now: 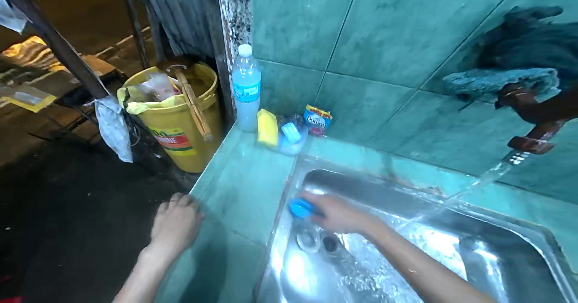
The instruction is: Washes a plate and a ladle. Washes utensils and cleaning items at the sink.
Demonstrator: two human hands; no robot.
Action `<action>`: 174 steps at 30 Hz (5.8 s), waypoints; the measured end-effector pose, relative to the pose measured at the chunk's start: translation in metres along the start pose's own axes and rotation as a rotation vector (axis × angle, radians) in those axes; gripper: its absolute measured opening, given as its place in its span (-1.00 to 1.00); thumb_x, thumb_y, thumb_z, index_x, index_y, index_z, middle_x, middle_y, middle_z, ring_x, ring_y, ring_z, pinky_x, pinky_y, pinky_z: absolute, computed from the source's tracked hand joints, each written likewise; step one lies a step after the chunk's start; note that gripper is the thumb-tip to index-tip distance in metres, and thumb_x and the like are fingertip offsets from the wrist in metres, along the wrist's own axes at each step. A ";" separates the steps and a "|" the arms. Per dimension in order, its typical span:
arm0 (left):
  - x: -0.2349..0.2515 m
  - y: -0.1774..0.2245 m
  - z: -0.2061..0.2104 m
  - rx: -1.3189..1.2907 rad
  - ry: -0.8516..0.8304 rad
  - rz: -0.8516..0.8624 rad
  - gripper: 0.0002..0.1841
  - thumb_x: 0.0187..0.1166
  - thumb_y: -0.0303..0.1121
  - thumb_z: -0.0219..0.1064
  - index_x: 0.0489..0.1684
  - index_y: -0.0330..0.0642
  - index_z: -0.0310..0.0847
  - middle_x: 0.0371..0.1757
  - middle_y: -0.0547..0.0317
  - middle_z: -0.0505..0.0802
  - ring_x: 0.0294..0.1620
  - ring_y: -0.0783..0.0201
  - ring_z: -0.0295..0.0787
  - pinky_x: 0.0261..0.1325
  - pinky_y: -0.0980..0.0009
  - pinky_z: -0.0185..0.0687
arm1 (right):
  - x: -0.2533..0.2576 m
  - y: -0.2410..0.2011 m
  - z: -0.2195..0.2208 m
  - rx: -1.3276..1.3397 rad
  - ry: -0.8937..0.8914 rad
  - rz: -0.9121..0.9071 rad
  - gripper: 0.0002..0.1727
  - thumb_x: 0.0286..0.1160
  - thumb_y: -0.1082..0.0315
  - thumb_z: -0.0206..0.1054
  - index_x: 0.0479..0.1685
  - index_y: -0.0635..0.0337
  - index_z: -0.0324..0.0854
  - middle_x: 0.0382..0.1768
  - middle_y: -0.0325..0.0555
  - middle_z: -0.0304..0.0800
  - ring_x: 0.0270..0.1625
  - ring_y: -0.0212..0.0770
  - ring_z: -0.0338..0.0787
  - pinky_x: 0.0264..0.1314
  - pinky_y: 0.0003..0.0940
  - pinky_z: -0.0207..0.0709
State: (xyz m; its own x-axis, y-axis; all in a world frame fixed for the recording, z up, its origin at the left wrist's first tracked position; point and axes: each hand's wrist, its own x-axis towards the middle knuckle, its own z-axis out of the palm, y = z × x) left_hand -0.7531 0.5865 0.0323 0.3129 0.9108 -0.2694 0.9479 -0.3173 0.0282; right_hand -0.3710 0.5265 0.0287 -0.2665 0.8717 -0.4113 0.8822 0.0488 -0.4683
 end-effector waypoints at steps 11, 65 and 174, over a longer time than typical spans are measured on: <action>0.202 0.201 -0.046 0.078 0.174 0.373 -0.68 0.66 -0.49 0.20 0.31 -0.27 0.70 0.43 -0.06 0.75 0.63 -0.12 0.47 0.60 -0.12 0.33 | -0.068 0.083 -0.014 0.525 0.561 0.460 -0.36 0.52 0.14 0.52 0.56 0.08 0.42 0.09 0.22 0.79 0.04 0.14 0.85 0.15 0.25 0.70; 0.069 0.477 0.095 -1.733 -0.628 0.399 -0.51 0.85 -0.01 -0.02 0.29 -0.25 0.58 -0.17 0.02 0.80 -0.27 0.25 0.76 -0.18 0.27 0.74 | -0.150 0.137 0.038 1.622 1.110 0.459 -0.65 0.80 0.13 0.20 0.36 0.10 0.57 -0.57 -0.18 0.56 -0.70 -0.40 0.41 -0.70 -0.49 0.32; 0.045 0.312 0.070 -0.102 -0.382 0.431 -0.77 0.70 -0.22 0.35 0.18 -0.01 0.78 0.06 0.00 0.90 0.14 -0.09 0.84 0.24 -0.28 0.64 | -0.298 0.193 0.151 0.302 0.164 0.575 -0.30 0.68 0.18 0.36 0.81 -0.30 0.23 0.33 0.18 0.75 0.26 0.27 0.80 0.33 0.38 0.59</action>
State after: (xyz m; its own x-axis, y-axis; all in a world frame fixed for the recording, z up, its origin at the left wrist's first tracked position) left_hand -0.4470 0.5098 -0.0385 0.6458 0.5393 -0.5405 0.7467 -0.5937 0.2998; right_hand -0.1797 0.2023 -0.0569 0.2967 0.7823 -0.5477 0.7128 -0.5630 -0.4182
